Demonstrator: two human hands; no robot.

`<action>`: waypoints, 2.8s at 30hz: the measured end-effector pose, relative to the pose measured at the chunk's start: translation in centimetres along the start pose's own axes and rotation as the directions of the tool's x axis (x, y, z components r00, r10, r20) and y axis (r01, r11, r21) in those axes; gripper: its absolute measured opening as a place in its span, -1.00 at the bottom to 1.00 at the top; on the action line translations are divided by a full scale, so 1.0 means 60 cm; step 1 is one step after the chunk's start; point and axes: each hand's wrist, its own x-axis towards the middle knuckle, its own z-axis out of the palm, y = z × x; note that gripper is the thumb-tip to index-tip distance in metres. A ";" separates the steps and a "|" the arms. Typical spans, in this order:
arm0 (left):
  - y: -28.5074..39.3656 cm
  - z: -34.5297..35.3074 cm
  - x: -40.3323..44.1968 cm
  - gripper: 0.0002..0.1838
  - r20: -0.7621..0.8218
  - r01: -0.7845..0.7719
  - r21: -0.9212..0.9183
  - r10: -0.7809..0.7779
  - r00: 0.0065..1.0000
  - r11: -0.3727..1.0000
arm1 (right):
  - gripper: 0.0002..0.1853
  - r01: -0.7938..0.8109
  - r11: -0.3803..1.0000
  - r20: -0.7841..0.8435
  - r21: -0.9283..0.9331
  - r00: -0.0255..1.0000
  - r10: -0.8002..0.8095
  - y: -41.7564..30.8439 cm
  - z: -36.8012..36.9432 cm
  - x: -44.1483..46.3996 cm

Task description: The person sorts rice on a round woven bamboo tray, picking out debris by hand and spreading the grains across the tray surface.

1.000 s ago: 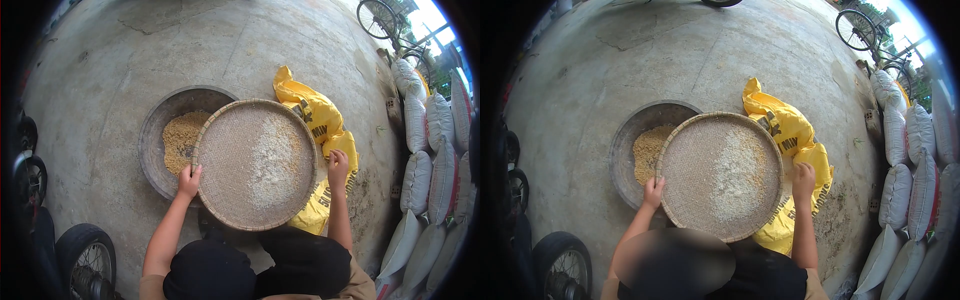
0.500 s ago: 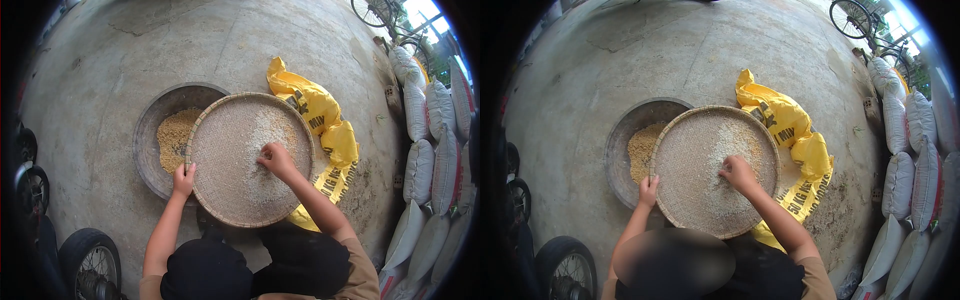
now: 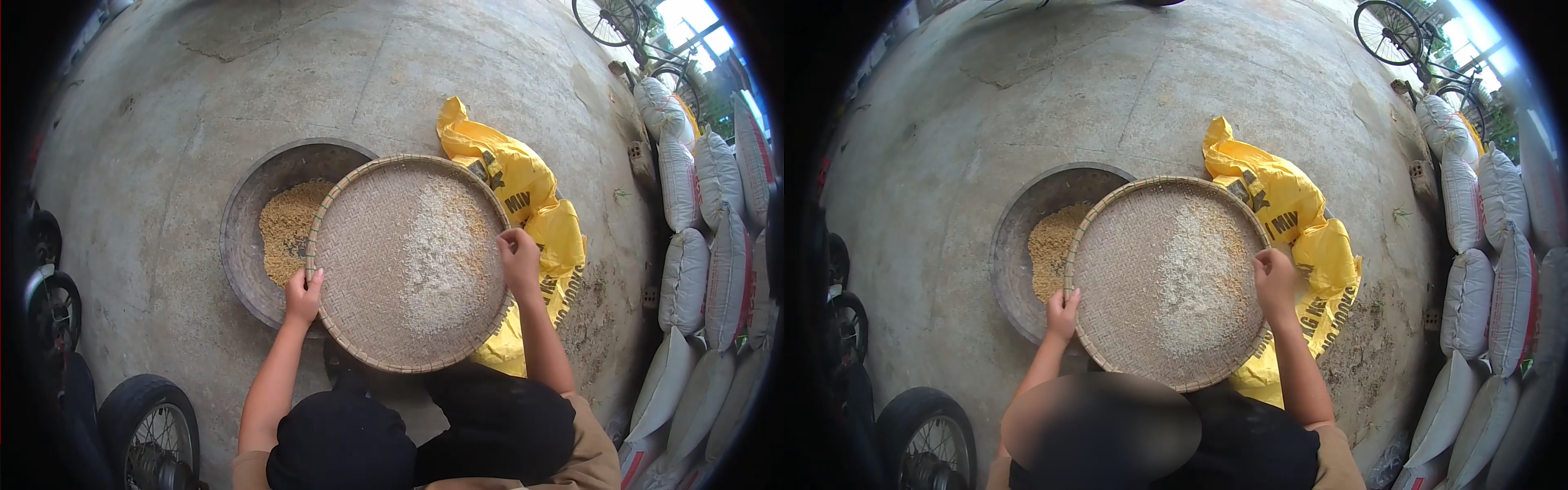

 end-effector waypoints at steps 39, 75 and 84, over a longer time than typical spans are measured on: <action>-0.012 0.003 0.000 -0.67 -0.046 -0.036 0.073 0.039 0.998 0.997 | -0.78 0.040 0.973 -0.160 -0.228 0.984 -0.078 0.086 -0.025 0.002; -0.005 0.006 0.001 -0.71 -0.054 0.001 0.064 0.003 0.999 0.998 | -0.76 0.164 0.967 0.104 -0.195 0.984 -0.146 0.009 -0.016 -0.043; -0.003 0.010 0.000 -0.71 -0.055 -0.007 0.037 0.009 0.998 0.999 | -0.70 0.453 0.874 0.361 -0.173 0.855 -0.372 -0.054 0.125 -0.100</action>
